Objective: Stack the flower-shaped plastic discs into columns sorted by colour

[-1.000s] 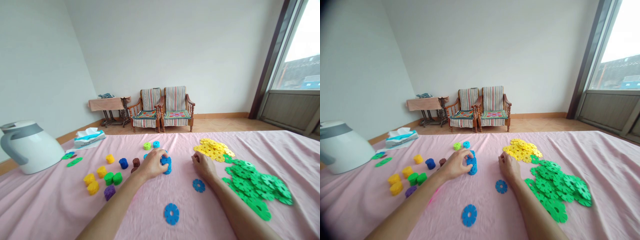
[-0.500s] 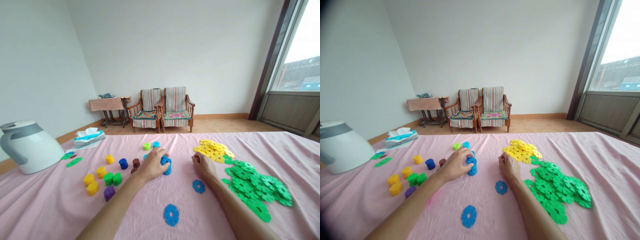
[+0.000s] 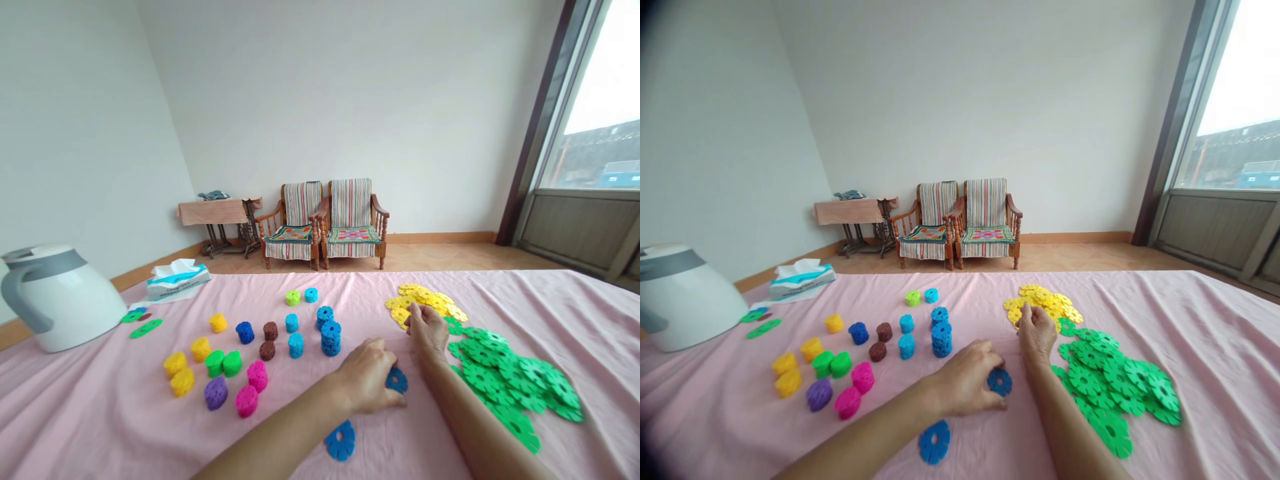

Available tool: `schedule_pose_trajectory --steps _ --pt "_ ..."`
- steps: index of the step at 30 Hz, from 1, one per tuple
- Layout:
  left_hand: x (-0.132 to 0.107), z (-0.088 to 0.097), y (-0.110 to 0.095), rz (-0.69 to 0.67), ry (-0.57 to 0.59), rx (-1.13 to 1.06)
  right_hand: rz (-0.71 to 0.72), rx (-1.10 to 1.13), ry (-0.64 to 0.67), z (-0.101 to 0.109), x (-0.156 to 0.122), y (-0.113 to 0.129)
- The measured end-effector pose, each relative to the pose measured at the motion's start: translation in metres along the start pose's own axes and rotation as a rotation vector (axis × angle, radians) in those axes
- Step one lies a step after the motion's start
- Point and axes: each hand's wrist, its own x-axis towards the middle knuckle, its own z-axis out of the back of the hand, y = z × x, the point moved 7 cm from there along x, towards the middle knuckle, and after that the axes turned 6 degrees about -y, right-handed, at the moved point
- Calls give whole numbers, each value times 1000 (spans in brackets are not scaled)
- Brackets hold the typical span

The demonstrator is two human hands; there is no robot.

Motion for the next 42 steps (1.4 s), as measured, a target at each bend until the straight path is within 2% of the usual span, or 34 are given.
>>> schedule_pose_trajectory --steps 4,8,12,14,16,19,22,25,27,30,42 --pt "8 -5 2 37 45 27 14 -1 8 -3 1 -3" --pt "10 -5 -2 15 70 78 8 -18 27 -4 0 -1" --pt "5 -6 -9 -8 38 97 6 -25 47 -4 -2 2" --pt "1 1 -13 -27 0 90 17 -43 54 -4 -4 5" --pt "-2 20 -13 -42 -68 69 19 -53 66 -4 -5 6" --pt "-3 69 4 -17 -248 19 24 -76 83 -6 -5 6" --pt "-1 110 42 71 -340 26 43 -97 85 -7 -6 7" --pt "2 126 81 124 -338 49 43 -89 83 -7 -6 7" --pt "2 125 100 155 -328 65 48 -88 90 -8 -7 7" --pt "1 116 116 177 -310 78 62 -109 110 -10 -7 7" --pt "9 98 129 159 -210 128 92 -124 125 -11 -8 10"
